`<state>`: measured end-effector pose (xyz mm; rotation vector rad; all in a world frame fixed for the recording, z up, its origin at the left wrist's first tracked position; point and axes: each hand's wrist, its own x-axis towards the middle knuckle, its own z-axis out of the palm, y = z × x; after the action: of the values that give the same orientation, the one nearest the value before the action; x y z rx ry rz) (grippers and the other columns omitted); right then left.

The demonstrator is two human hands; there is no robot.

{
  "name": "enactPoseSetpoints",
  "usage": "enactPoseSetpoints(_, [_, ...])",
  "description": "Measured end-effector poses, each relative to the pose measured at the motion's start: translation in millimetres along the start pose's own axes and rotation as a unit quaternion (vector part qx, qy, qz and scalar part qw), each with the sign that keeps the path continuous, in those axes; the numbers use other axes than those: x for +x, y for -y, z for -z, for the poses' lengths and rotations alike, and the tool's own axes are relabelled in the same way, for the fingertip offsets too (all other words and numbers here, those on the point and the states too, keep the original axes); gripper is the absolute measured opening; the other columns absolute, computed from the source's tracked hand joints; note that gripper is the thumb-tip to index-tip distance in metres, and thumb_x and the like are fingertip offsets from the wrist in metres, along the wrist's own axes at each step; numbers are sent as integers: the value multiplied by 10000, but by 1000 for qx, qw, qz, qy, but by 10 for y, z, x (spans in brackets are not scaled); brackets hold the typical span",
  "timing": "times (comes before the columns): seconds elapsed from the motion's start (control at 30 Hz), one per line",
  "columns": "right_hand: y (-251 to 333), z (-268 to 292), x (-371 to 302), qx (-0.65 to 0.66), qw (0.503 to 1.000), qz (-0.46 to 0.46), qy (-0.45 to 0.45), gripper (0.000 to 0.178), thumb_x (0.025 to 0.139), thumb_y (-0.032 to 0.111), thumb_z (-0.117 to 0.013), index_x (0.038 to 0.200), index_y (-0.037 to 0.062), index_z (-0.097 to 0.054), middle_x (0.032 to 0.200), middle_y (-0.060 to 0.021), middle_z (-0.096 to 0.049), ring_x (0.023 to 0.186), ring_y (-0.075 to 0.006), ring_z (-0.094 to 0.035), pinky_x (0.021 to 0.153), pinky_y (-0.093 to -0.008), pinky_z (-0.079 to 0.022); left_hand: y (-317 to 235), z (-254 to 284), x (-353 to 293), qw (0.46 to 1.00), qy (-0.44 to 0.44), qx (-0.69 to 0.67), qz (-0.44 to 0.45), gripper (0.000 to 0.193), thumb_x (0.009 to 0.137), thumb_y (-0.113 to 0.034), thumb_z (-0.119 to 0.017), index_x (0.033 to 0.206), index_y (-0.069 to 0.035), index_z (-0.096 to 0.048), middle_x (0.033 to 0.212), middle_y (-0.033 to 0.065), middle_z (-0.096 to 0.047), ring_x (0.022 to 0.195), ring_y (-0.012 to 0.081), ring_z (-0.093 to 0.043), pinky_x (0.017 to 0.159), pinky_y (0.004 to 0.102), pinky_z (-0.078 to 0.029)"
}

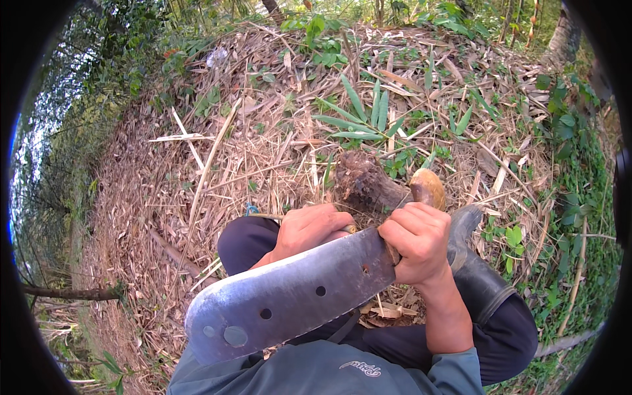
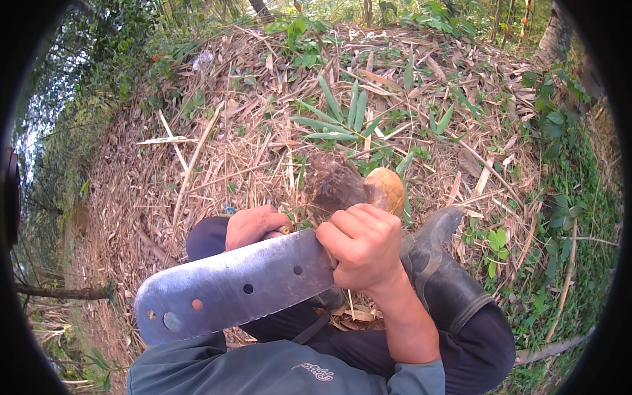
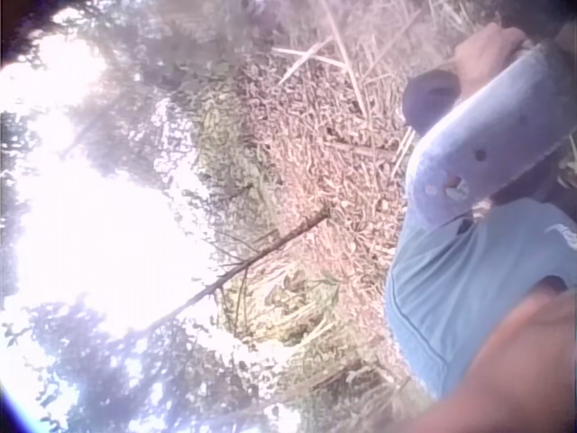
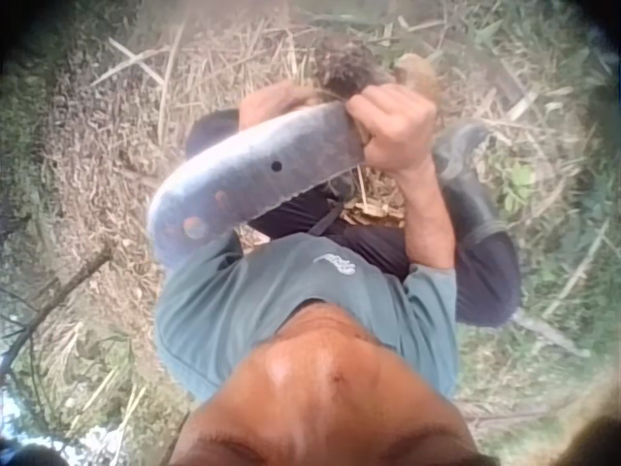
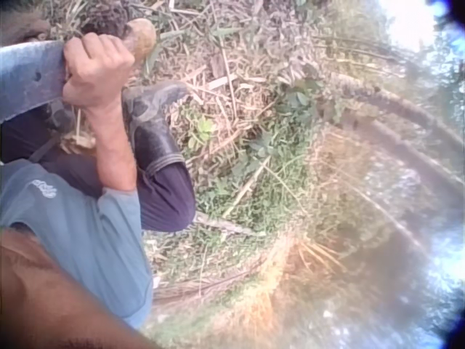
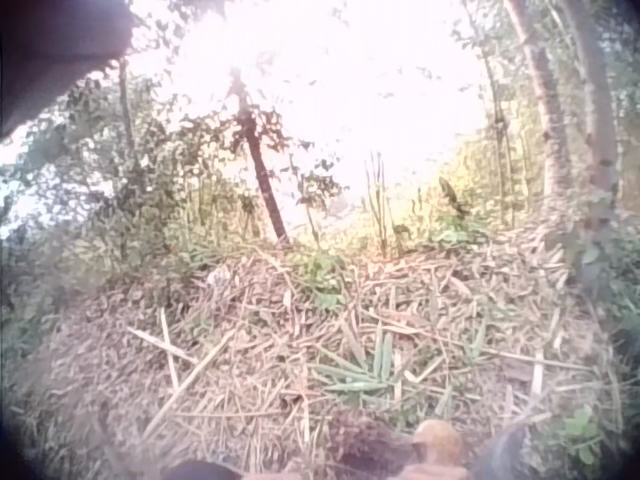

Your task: The person uses a large knife to split a bamboo stalk into thin strips. They hold the bamboo steady with one hand and repeatedly strike it with the knife to separate the layers, then pull apart the resulting strips.

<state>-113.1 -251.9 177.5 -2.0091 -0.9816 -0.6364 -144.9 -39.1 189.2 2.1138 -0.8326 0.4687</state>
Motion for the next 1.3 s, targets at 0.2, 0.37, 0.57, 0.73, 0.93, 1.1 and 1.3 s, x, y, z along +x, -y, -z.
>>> enactPoseSetpoints(0.2, [-4, -20, -10, -11, 1000, -3, 0, 140, 563, 176, -630, 628, 96, -535, 585, -30, -473, 535, -238, -559, 536, -349, -461, 21, 32, 3, 1000, 16, 2, 2, 176, 809, -45, -718, 952, 18, -636, 680, 96, -548, 555, 242, -576, 490, 356, -441])
enactPoseSetpoints(0.37, [-32, -18, -34, 3, 1000, -2, 3, 143, 563, 179, -636, 633, 98, -541, 588, -31, -483, 537, -240, -561, 540, -347, -461, 47, 7, -26, 1000, 12, 5, -27, 172, 818, -43, -713, 956, 27, -638, 676, 93, -557, 546, 239, -582, 481, 349, -442])
enactPoseSetpoints(0.57, [-91, 38, -37, -26, 999, -24, -24, 151, 574, 189, -654, 640, 90, -561, 581, -44, -490, 534, -258, -557, 527, -354, -448, 17, 25, 13, 1000, -14, -5, -10, 182, 801, -41, -708, 963, 19, -648, 701, 85, -579, 571, 225, -602, 501, 341, -456])
enactPoseSetpoints(0.73, [-228, -11, -81, -50, 997, -43, -45, 127, 607, 163, -646, 646, 69, -570, 576, -63, -494, 536, -279, -558, 521, -370, -446, -38, 37, 44, 996, -18, 86, -9, 172, 821, -76, -698, 980, -18, -666, 782, 88, -629, 642, 246, -631, 565, 355, -480])
enactPoseSetpoints(0.93, [-805, 196, -243, -184, 891, -409, -67, 253, 769, 257, -695, 703, 24, -622, 605, -103, -546, 550, -304, -570, 522, -380, -426, -117, -16, -103, 1000, 5, 21, -2, 251, 1004, -197, -580, 1022, 31, -680, 784, 96, -625, 680, 169, -617, 595, 312, -468])
enactPoseSetpoints(1.1, [-575, 157, -279, -62, 956, -265, -108, 335, 773, 328, -728, 683, 31, -601, 606, -99, -549, 535, -298, -562, 508, -375, -414, -30, -1, 43, 997, -43, -9, 59, 200, 956, -98, -605, 1111, -3, -685, 832, 114, -644, 706, 219, -627, 628, 329, -488])
enactPoseSetpoints(1.3, [-108, -84, -46, -30, 997, -20, -68, 195, 612, 222, -680, 630, 72, -557, 567, -55, -475, 508, -254, -535, 505, -358, -419, -11, -14, -57, 996, -1, -25, 90, 274, 775, -100, -731, 1030, -23, -667, 810, 71, -583, 664, 202, -612, 578, 306, -474])
